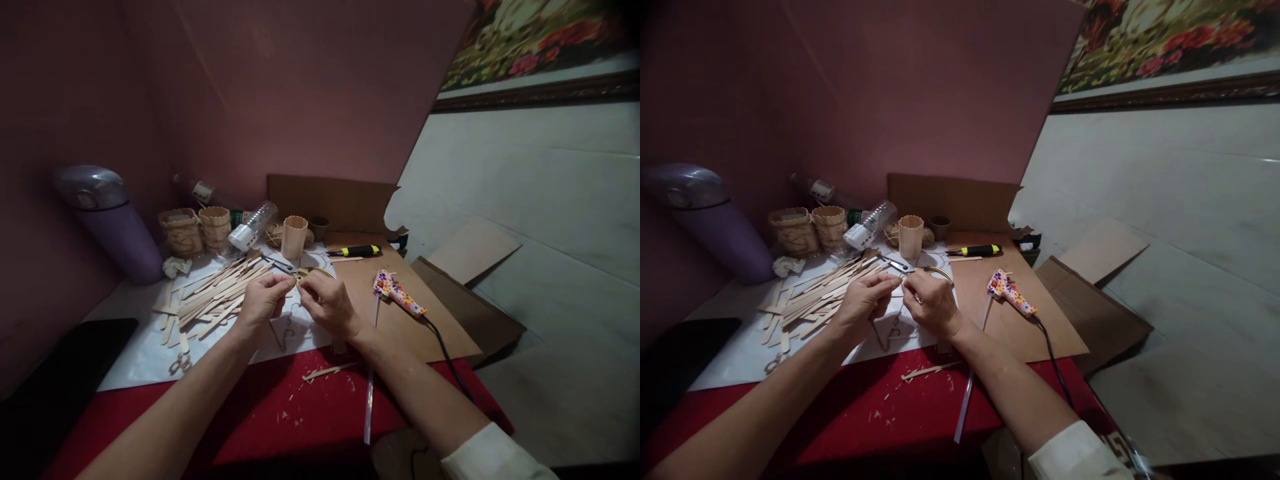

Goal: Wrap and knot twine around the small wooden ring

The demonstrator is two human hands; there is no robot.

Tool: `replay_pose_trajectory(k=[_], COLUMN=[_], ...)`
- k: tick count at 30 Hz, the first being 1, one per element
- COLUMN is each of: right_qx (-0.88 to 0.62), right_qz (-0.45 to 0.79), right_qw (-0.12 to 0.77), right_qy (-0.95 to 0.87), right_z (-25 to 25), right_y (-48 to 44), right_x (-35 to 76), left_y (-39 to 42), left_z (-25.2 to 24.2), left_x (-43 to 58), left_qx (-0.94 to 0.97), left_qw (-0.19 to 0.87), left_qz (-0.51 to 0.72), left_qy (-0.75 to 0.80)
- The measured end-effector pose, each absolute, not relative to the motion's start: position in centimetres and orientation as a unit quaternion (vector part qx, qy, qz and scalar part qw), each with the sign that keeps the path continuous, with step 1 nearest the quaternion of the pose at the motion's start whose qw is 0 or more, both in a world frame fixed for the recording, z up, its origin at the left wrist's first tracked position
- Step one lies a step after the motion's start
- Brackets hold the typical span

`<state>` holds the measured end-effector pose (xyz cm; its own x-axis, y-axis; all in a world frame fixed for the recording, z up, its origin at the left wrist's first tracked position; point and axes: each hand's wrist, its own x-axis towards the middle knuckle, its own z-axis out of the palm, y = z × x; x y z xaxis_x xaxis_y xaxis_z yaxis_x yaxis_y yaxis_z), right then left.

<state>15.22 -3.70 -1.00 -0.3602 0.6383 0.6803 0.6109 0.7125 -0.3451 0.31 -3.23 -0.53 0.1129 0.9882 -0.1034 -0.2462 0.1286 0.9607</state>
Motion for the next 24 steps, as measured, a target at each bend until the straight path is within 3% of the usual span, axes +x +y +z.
replay_pose_trajectory(k=[9, 15, 20, 24], right_qx=[-0.331, -0.398, -0.398, -0.391], right_qz=[-0.031, 0.106, 0.319, 0.323], right_qw=[0.366, 0.504, 0.483, 0.492], right_qy=[-0.869, -0.76, -0.711, -0.708], right_z=[-1.0, -0.7, -1.7, -2.0], right_y=[-3.8, -3.4, -2.5, -2.3], right_x=[15.4, 15.3, 15.2, 15.4], left_y=[-3.3, -3.0, -3.1, -3.1], left_z=[-0.2, -0.5, -0.7, -0.6], left_x=[0.4, 0.3, 0.5, 0.6], left_qx=[0.426, 0.494, 0.513, 0.535], left_qw=[0.596, 0.531, 0.527, 0.507], left_qz=[0.516, 0.525, 0.519, 0.516], left_qy=[0.444, 0.446, 0.436, 0.437])
